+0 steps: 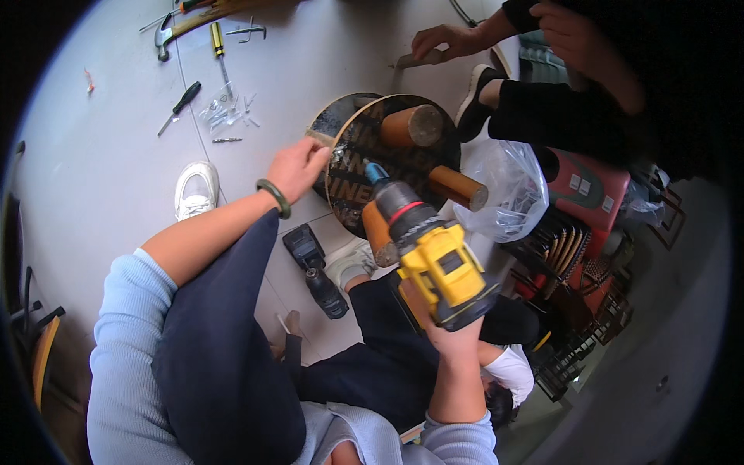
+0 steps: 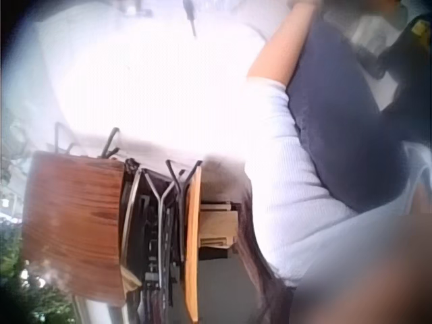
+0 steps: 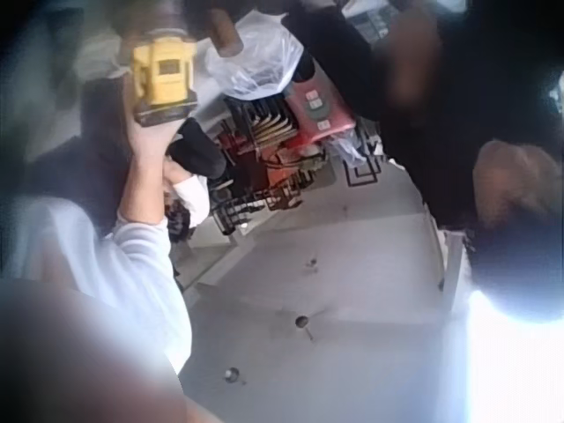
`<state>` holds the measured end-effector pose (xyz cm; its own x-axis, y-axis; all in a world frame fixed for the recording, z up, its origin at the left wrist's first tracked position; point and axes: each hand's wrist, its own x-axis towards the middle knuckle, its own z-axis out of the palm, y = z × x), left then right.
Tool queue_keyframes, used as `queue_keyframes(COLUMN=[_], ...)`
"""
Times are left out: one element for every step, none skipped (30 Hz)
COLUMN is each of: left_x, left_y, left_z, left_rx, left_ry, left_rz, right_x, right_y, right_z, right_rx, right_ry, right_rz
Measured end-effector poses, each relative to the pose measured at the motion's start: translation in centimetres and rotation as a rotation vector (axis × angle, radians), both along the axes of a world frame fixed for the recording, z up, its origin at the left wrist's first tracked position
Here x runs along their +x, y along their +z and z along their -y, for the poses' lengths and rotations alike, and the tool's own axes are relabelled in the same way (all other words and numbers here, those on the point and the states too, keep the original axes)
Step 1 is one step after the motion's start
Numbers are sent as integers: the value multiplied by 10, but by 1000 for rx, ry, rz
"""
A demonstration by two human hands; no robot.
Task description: The person assembles a small wooden stool by attaching legs to a circular base using a cordless drill and screws. They position the legs, insert screws, and tighten them with the drill, occasionally adjusting the stool's orientation.
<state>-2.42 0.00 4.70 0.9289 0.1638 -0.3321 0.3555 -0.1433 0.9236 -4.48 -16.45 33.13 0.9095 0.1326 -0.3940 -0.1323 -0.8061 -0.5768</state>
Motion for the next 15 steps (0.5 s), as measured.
queue_keyframes(left_x=[4, 7, 11, 14, 18, 20, 23, 23, 22, 21, 18, 13, 7, 2, -2], left_y=[4, 8, 9, 10, 8, 6, 3, -2, -6, -9, -9, -8, -4, -1, 4], left_z=[4, 7, 6, 6, 3, 0, -3, -9, -16, -21, -22, -20, -16, -12, -6], left_rx=[1, -10, 74, 39, 21, 2, -166, -138, -107, -76, -118, -163, -208, -254, -299], left_ry=[6, 15, -7, -72, -101, -108, -16, 121, 258, 410, 315, 233, 152, 50, 4], left_rz=[-102, -174, -173, -169, -142, -61, -112, -140, -160, -209, -147, -124, -104, -113, -88], right_x=[0, 0, 2, 2, 3, 3, 4, 4, 5, 6, 5, 7, 8, 9, 9], right_y=[0, 1, 1, -2, -2, -1, -2, 0, -1, -2, -4, -3, -3, -2, -4], right_z=[-2, -3, -4, -5, -6, -7, -8, -9, -11, -12, -15, -17, -18, -20, -22], right_rx=[39, 138, 90, 195, 220, 244, 254, 254, 266, 286, 280, 276, 289, 304, 311], right_ry=[-134, -283, -313, -296, -334, -374, -396, -411, -430, -462, -458, -462, -463, -464, -469], right_rz=[-51, -122, -158, -133, -171, -208, -225, -230, -232, -228, -141, -142, -162, -180, -175])
